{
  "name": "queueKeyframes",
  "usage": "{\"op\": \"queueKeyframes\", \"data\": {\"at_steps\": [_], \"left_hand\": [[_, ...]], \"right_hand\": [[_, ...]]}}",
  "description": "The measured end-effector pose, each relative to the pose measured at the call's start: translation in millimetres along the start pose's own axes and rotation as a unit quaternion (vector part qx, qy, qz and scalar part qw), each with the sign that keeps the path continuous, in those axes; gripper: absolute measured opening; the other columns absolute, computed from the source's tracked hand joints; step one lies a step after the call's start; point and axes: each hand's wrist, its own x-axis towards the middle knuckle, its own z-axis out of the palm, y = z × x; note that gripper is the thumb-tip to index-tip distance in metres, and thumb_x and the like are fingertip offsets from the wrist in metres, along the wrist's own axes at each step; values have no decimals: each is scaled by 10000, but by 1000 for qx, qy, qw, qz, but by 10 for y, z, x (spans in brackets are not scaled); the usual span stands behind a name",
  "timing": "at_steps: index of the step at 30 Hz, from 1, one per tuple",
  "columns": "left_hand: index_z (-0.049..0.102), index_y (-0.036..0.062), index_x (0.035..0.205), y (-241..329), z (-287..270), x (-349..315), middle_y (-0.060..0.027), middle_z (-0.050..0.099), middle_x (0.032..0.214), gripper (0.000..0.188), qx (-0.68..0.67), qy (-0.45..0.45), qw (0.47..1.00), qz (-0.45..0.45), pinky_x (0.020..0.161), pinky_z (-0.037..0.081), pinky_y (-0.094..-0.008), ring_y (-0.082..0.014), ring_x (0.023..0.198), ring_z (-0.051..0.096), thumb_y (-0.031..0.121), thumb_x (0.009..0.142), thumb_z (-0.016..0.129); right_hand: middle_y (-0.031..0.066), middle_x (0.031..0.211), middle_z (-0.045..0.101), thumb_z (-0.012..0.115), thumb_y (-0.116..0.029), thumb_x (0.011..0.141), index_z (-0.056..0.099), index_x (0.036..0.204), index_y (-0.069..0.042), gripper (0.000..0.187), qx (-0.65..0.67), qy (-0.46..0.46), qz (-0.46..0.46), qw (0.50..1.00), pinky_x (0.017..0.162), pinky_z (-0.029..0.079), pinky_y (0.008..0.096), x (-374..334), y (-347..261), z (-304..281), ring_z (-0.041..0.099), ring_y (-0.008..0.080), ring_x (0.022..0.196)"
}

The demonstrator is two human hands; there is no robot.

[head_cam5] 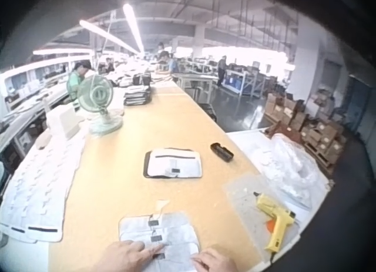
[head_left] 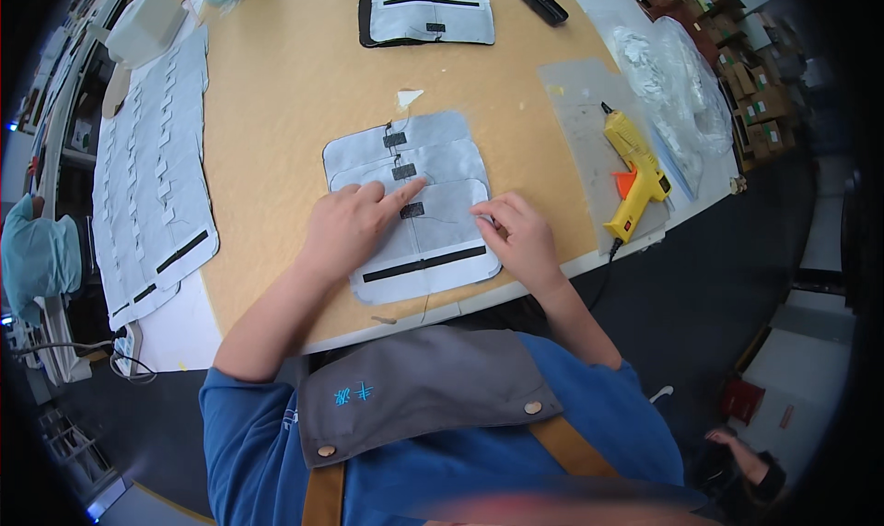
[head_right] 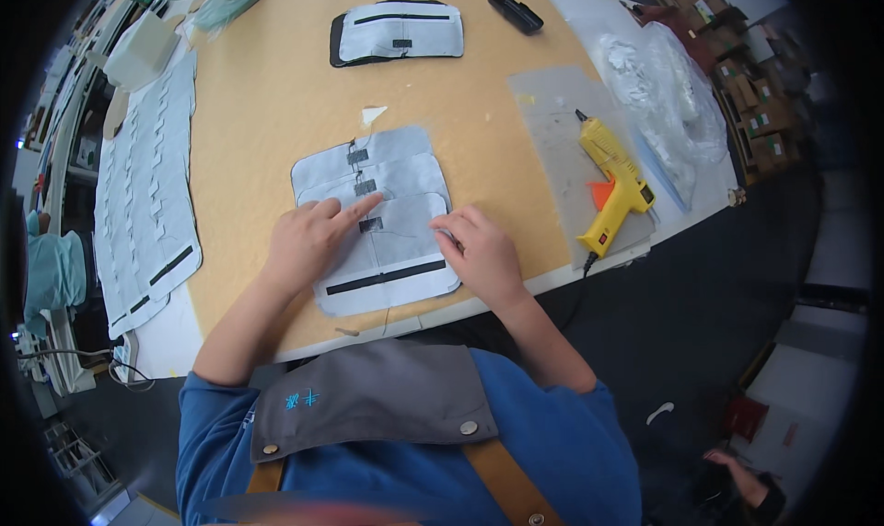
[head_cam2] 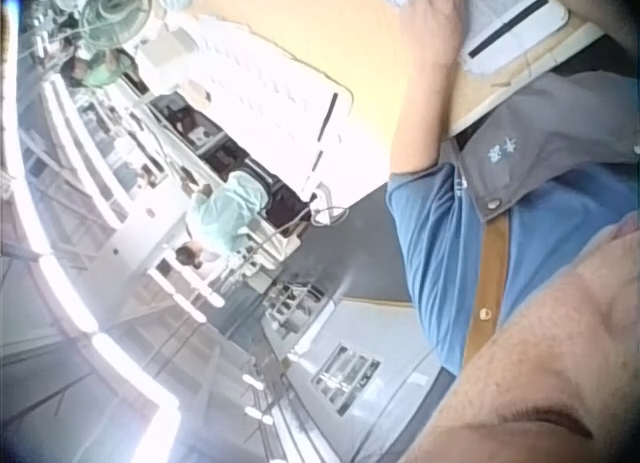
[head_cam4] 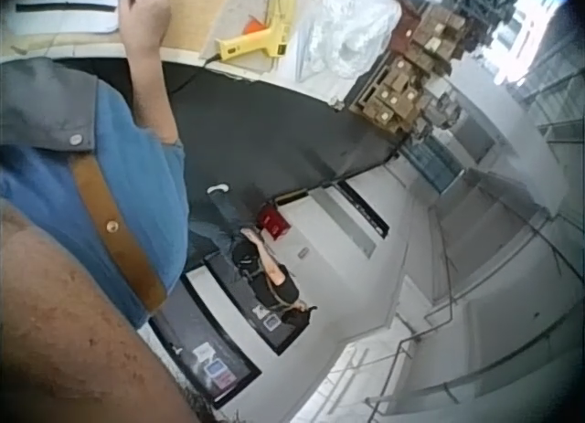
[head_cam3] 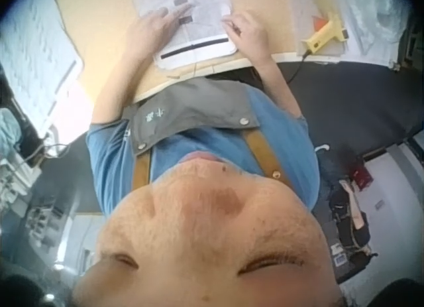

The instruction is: Using a hot glue gun and adhesive strips to assemble components of a leather or fabric pouch.

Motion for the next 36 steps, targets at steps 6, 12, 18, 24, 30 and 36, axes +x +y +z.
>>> {"op": "queueKeyframes", "data": {"at_steps": [6, 12, 18, 24, 30, 36], "left_hand": [[666, 196, 1171, -264, 159, 256, 5, 527, 728, 378, -9, 18, 990, 137, 536, 480, -310, -164, 666, 594, 168, 796, 618], [629, 124, 972, -448, 108, 339, 3, 525, 730, 185, -4, -21, 969, 246, 534, 477, -305, -153, 675, 592, 179, 796, 616], [631, 131, 959, -381, 122, -20, 6, 509, 698, 147, -13, 11, 989, 147, 500, 460, -301, -155, 625, 578, 173, 819, 621], [631, 133, 906, -263, 50, -233, -2, 509, 666, 98, -28, 39, 997, 59, 483, 452, -318, -166, 589, 574, 165, 818, 663], [656, 129, 858, -233, -76, -151, -18, 572, 649, 112, -2, 126, 987, -98, 480, 450, -331, -189, 553, 586, 140, 808, 756], [654, 147, 885, 13, 72, 266, -20, 641, 725, 100, -105, 59, 991, -59, 530, 494, -344, -214, 627, 638, 171, 824, 729]], "right_hand": [[27, 893, 637, 690, -97, 853, 698, 962, -115, 111, -16, 6, -3, 1000, 615, 496, 316, -1, 8, 23, 621, 194, 680], [20, 889, 637, 695, -106, 850, 696, 952, -128, 105, -28, 9, -6, 1000, 611, 490, 327, 10, 15, 11, 622, 202, 688], [16, 880, 637, 698, -111, 848, 691, 941, -129, 95, -33, 8, -6, 999, 612, 487, 330, 13, 10, 10, 622, 204, 695], [27, 869, 636, 706, -73, 840, 706, 953, -97, 115, -38, 23, -37, 998, 576, 463, 274, 26, 33, 23, 590, 142, 627], [29, 876, 640, 706, -75, 839, 706, 953, -99, 117, -39, 18, -32, 999, 576, 465, 274, 18, 32, 22, 592, 141, 628], [22, 881, 640, 702, -97, 843, 697, 948, -113, 107, -36, 13, -17, 999, 599, 478, 307, 24, 4, 11, 610, 180, 666]]}}
